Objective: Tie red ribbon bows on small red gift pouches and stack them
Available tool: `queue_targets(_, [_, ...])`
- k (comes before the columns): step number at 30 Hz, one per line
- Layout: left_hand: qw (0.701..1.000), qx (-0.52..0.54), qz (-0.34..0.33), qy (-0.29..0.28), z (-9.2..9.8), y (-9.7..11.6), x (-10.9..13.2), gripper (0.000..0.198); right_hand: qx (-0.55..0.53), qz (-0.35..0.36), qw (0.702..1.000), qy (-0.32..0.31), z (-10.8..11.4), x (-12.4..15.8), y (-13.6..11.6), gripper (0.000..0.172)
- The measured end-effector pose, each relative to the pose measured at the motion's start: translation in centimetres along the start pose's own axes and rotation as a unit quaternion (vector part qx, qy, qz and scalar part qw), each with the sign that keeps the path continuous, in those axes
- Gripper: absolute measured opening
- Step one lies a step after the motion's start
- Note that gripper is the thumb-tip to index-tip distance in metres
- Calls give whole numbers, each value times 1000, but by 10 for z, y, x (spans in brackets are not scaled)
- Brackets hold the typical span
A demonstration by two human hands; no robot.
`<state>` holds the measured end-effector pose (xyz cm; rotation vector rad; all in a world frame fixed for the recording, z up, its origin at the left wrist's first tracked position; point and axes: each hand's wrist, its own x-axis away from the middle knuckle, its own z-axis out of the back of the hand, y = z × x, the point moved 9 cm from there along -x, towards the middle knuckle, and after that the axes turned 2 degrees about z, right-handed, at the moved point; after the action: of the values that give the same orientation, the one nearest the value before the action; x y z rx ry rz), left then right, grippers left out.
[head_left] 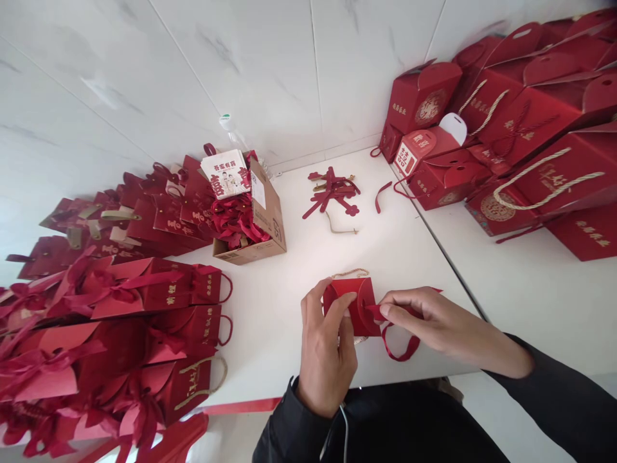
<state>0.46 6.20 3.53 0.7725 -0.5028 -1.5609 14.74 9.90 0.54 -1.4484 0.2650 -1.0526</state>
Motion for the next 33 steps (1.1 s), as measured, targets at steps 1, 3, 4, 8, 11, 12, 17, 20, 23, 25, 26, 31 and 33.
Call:
queue_targets(1, [1000, 1, 3, 0, 0, -1, 0, 42, 11, -2, 1000, 8, 1, -1, -1, 36])
queue_targets(3, [1000, -8, 2, 5, 0, -1, -1, 40, 34, -1, 999, 24, 4, -2, -3, 36])
queue_targets(4, [1000, -17, -3, 9, 0, 0, -1, 38, 45, 1, 999, 31, 5, -2, -4, 34])
queue_targets(8, [999, -34, -20, 13, 0, 6, -4, 32, 91, 14, 994, 56, 6, -5, -8, 33])
queue_targets(11, [1000, -17, -12, 9, 0, 6, -5, 31, 129, 34, 989, 66, 7, -6, -15, 33])
queue_targets(12, [1000, -10, -8, 8, 0, 5, -5, 31, 138, 39, 987, 68, 7, -7, -16, 33])
queue_targets(17, [1000, 24, 8, 11, -3, -2, -6, 22, 163, 50, 984, 60, 5, -9, -21, 35])
queue_targets(20, [998, 55, 20, 20, -4, -5, -6, 17, 175, 50, 982, 54, 4, -9, -20, 34])
queue_targets(23, [994, 90, 45, 28, -4, -9, -5, 14, 187, 89, 972, 114, 11, -6, -28, 27])
queue_targets(25, [989, 125, 65, 33, -2, -10, -4, 14, 208, 159, 951, 163, 13, -2, -44, 29])
queue_targets(26, [986, 142, 72, 38, 0, -10, -4, 14, 218, 197, 940, 171, 11, 0, -52, 30])
queue_targets(31, [978, 166, 80, 94, 17, -8, 1, 14, 188, 255, 940, 128, -6, -7, -65, 20])
queue_targets(33, [986, 120, 77, 92, 17, -9, 6, 19, 161, 233, 951, 125, -6, -12, -61, 21])
